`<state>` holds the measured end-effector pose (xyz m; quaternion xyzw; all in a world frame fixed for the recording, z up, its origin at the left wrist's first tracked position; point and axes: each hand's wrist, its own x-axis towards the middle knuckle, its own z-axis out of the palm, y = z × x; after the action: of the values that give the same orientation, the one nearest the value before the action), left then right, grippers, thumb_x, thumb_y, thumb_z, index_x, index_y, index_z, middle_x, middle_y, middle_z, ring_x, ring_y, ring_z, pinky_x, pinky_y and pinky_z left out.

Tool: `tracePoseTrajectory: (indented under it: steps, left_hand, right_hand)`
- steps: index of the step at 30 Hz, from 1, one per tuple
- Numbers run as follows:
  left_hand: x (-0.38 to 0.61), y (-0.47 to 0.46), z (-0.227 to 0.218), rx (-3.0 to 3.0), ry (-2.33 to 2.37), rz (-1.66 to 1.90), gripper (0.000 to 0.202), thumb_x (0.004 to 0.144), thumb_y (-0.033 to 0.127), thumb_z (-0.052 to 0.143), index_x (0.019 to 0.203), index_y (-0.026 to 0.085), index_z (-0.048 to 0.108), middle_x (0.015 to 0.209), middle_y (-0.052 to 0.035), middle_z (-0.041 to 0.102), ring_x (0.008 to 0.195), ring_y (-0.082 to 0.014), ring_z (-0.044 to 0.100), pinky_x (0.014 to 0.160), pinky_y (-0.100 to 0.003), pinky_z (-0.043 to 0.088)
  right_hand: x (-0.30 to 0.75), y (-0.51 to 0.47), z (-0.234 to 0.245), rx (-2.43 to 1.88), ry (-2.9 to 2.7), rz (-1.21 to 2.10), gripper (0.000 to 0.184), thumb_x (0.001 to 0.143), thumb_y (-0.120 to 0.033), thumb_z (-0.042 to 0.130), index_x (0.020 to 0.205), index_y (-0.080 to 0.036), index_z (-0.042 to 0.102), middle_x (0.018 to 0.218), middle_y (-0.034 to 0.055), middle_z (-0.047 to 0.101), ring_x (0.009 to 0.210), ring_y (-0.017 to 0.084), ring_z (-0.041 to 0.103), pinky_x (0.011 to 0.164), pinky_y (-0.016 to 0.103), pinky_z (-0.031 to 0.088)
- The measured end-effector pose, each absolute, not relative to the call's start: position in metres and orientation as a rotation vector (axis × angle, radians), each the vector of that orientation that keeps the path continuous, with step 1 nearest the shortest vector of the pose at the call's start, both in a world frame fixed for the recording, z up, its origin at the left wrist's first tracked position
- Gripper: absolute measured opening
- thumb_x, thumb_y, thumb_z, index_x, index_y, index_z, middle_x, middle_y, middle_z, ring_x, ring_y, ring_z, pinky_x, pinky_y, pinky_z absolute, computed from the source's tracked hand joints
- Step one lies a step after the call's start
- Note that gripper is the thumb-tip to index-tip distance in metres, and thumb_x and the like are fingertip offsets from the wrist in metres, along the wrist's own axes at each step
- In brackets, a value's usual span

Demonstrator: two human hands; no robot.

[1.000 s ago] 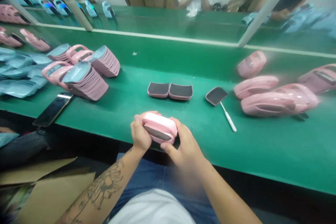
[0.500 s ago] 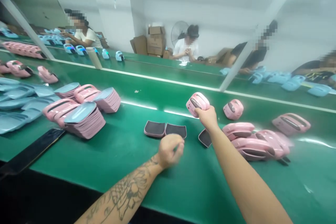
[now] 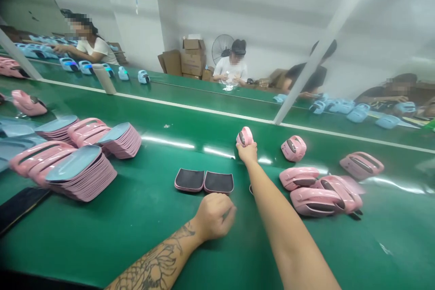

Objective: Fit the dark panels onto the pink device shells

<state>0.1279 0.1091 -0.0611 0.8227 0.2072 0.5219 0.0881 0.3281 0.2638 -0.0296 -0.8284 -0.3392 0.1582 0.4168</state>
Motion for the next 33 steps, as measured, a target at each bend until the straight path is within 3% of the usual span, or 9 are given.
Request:
tracePoseTrajectory:
  steps: [3,7,10,12,14,18,24,30,33]
  left_hand:
    - [0.121,0.115,-0.055,2.382,0.758,1.616,0.011,0.087,0.015,0.057,0.085,0.02,0.067,0.079,-0.0072,0.071,0.073,-0.0218,0.067,0.069,-0.034,0.049]
    - [0.107,0.132,-0.046,2.259,1.231,1.627,0.022,0.086,0.017,0.06,0.104,0.019,0.072,0.109,-0.0163,0.072,0.106,-0.0339,0.067,0.097,-0.049,0.049]
    - [0.094,0.147,-0.039,2.152,1.679,1.347,0.027,0.088,0.024,0.06,0.111,0.02,0.073,0.128,-0.0169,0.067,0.127,-0.0356,0.059,0.115,-0.05,0.039]
    - [0.083,0.156,-0.035,2.022,1.873,1.173,0.031,0.09,0.029,0.057,0.115,0.019,0.072,0.138,-0.0174,0.062,0.136,-0.035,0.053,0.12,-0.049,0.034]
    - [0.072,0.165,-0.031,1.9,1.992,1.054,0.034,0.092,0.033,0.054,0.118,0.018,0.072,0.139,-0.0185,0.061,0.135,-0.0364,0.055,0.117,-0.05,0.038]
    - [0.054,0.177,-0.028,1.767,2.056,0.87,0.042,0.094,0.039,0.049,0.118,0.014,0.072,0.125,-0.0222,0.069,0.115,-0.0399,0.066,0.101,-0.051,0.049]
    - [0.045,0.18,-0.028,1.693,2.08,0.732,0.044,0.096,0.037,0.045,0.126,0.017,0.07,0.127,-0.0198,0.071,0.117,-0.0357,0.068,0.097,-0.044,0.051]
    - [0.039,0.18,-0.029,1.666,2.086,0.64,0.033,0.09,0.03,0.051,0.106,0.016,0.077,0.112,-0.0236,0.076,0.107,-0.042,0.072,0.09,-0.051,0.053]
    - [0.038,0.18,-0.031,1.661,2.038,0.701,0.031,0.089,0.027,0.055,0.105,0.016,0.078,0.115,-0.0241,0.075,0.111,-0.0417,0.07,0.093,-0.05,0.052]
  right_hand:
    - [0.325,0.232,-0.021,-1.968,-0.939,0.322,0.039,0.1,-0.036,0.068,0.135,-0.019,0.061,0.141,0.0114,0.061,0.12,0.028,0.065,0.1,0.05,0.057]
    - [0.308,0.167,-0.021,-1.793,-1.096,0.33,0.037,0.096,-0.036,0.065,0.128,-0.018,0.067,0.135,0.0129,0.067,0.113,0.027,0.069,0.102,0.045,0.054]
    - [0.291,0.122,-0.036,-1.744,-1.132,0.434,0.04,0.088,-0.044,0.065,0.118,-0.018,0.073,0.115,0.0132,0.076,0.09,0.029,0.074,0.083,0.045,0.06]
    - [0.28,0.103,-0.049,-1.729,-1.112,0.495,0.043,0.084,-0.048,0.068,0.116,-0.019,0.074,0.109,0.0126,0.078,0.073,0.027,0.073,0.068,0.043,0.061]
    - [0.272,0.096,-0.058,-1.713,-1.085,0.523,0.047,0.083,-0.05,0.067,0.119,-0.02,0.073,0.11,0.013,0.077,0.066,0.024,0.071,0.064,0.042,0.06]
    - [0.266,0.097,-0.067,-1.686,-1.055,0.534,0.057,0.089,-0.054,0.059,0.131,-0.016,0.066,0.118,0.0157,0.075,0.072,0.025,0.071,0.074,0.045,0.061]
    - [0.27,0.093,-0.072,-1.665,-1.068,0.627,0.059,0.09,-0.056,0.059,0.132,-0.015,0.065,0.125,0.0175,0.072,0.078,0.027,0.071,0.078,0.047,0.059]
    - [0.271,0.09,-0.074,-1.66,-1.075,0.677,0.057,0.089,-0.055,0.061,0.132,-0.018,0.065,0.129,0.016,0.072,0.088,0.029,0.073,0.082,0.047,0.058]
    - [0.271,0.089,-0.074,-1.659,-1.076,0.688,0.055,0.09,-0.053,0.062,0.134,-0.02,0.063,0.136,0.0152,0.069,0.098,0.03,0.073,0.085,0.045,0.057]
